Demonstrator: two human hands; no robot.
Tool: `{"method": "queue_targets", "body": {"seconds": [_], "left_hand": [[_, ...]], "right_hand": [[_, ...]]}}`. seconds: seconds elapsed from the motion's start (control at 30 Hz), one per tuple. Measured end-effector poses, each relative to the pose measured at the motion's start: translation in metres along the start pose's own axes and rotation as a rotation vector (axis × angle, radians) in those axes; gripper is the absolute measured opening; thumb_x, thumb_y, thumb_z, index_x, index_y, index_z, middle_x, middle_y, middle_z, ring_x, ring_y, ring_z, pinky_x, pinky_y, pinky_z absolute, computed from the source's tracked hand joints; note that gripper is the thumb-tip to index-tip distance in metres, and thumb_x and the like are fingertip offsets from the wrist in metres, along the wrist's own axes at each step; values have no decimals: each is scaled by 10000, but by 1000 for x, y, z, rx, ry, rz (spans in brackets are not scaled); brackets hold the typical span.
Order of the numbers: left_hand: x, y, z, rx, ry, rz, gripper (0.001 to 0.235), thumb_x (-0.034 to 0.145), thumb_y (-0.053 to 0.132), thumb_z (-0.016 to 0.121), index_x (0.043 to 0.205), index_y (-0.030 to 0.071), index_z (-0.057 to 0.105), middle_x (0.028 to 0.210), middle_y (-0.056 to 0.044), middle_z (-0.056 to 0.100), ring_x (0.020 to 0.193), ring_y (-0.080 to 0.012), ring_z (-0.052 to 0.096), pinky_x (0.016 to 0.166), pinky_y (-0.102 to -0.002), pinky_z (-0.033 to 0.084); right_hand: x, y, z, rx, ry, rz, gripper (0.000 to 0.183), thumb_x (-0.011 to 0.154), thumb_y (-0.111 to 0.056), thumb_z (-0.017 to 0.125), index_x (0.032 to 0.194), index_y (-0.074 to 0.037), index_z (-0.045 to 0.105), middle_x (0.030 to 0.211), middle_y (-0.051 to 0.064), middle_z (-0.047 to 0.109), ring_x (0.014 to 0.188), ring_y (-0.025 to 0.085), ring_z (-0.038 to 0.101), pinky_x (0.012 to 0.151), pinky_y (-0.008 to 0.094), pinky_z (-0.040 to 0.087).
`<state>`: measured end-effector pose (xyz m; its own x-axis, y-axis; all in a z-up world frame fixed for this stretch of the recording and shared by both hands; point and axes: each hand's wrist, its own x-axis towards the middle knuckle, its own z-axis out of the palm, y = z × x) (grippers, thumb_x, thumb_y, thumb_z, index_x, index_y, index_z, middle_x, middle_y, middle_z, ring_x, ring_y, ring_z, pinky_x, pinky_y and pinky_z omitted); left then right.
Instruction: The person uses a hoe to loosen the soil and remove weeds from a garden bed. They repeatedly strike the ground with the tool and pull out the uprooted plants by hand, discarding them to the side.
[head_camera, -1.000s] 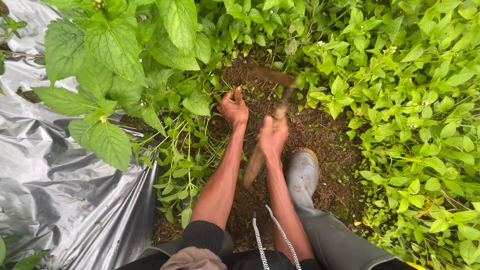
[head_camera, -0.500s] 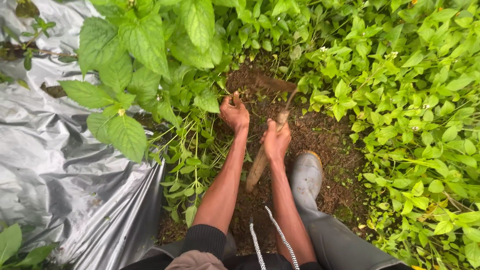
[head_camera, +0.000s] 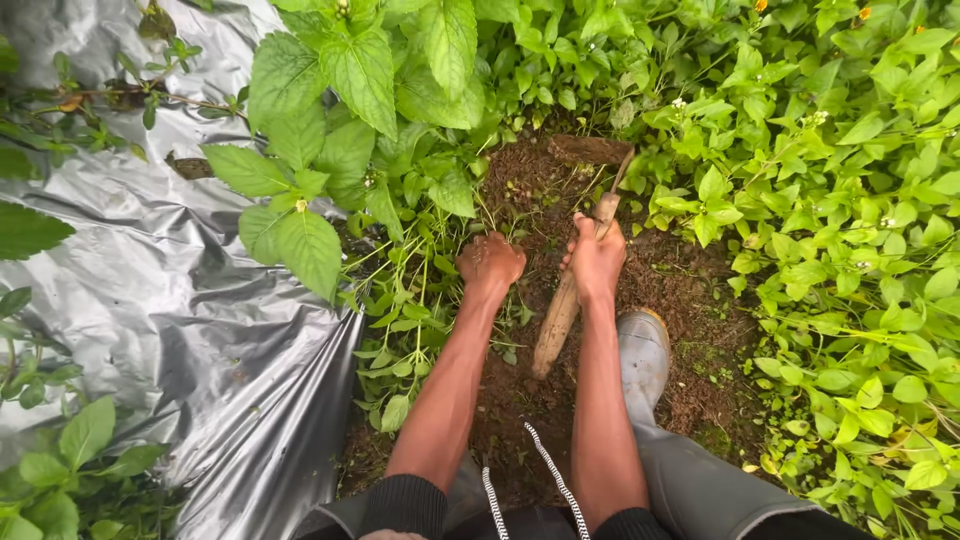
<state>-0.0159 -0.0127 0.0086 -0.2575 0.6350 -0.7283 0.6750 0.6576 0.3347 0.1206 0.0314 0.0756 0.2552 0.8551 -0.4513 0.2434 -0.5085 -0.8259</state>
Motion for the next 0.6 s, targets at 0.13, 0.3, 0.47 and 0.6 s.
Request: {"method": "queue_targets", "body": {"seconds": [0.13,0.3,0.47,0.6], "left_hand": [[-71,48,-69,-247,249,66,441,1008,243,509,1032,-126,750,914,-313,745,892,-443,758,764,-499,620],[-61,82,-80,-449,470,277,218,973,88,597,1036,-66,738,959,-252,724,835,-361,734,760,-522,629],[-63,72,-120,-559,537,296,270,956,36,546,1159,-50,702,1069,-191,669,1032,-336,620,1033,-609,463],[-104,65,-139,-1135,348,-4,516,1053,322,361,1257,-72,624,945,-164,619,908,-303,599,1108,-593,379]], "right_hand": [[-18,-23,8,50,21,1,204,959,-286,625,930,-90,575,577,44,592,463,131,589,409,290,547],[1,14,5,68,-191,105,247,964,-332,625,917,-96,568,572,13,574,444,123,555,398,284,540],[-1,-1,16,204,-102,67,226,976,-319,601,950,-105,532,596,8,576,467,110,575,420,275,552],[2,-4,19,204,-193,122,248,979,-342,607,955,-110,521,607,1,561,465,110,557,428,273,551]]}}
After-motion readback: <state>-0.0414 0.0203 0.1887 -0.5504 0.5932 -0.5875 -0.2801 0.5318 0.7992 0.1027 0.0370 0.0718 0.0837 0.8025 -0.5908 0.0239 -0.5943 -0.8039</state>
